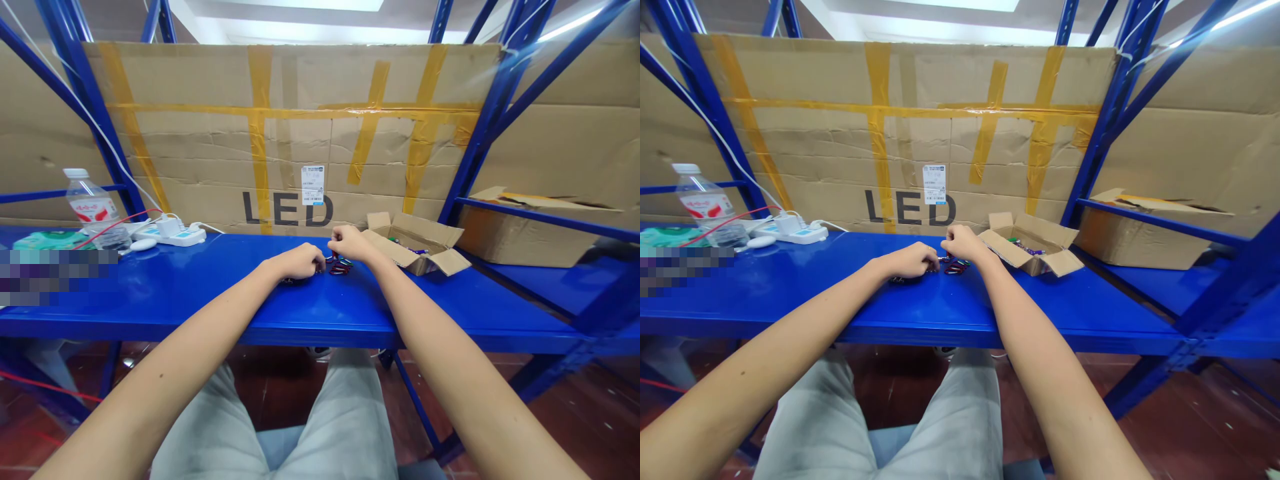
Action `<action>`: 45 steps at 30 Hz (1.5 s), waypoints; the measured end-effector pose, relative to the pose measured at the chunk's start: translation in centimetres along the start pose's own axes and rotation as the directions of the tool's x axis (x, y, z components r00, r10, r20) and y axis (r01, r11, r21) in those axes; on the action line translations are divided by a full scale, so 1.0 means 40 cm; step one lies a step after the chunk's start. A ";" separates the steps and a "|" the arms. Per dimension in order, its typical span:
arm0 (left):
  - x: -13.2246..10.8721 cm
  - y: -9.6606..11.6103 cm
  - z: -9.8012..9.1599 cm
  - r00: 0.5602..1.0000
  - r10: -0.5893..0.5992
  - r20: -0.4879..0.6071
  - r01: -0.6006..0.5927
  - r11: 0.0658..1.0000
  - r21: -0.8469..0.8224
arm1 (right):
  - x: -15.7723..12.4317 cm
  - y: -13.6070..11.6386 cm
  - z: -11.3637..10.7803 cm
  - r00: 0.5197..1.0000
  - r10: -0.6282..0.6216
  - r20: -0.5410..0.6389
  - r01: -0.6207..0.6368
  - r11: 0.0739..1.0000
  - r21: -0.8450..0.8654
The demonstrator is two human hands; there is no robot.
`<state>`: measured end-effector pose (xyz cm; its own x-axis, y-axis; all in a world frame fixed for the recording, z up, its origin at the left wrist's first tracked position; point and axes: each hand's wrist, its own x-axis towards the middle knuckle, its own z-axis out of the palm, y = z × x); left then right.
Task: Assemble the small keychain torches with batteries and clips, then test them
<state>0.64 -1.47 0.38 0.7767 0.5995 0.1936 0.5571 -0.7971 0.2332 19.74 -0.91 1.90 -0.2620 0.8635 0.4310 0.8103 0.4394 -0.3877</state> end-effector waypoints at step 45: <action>-0.019 -0.006 -0.041 0.858 -0.112 -0.501 0.009 0.979 -0.203 | 0.012 0.012 0.041 0.972 -0.222 0.072 0.180 0.911 0.372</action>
<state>-0.55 -1.61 1.74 0.4568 0.6404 0.6175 0.4926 -0.7601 0.4238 19.13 0.12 0.58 -0.4721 0.7603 0.4462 0.4957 0.6475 -0.5788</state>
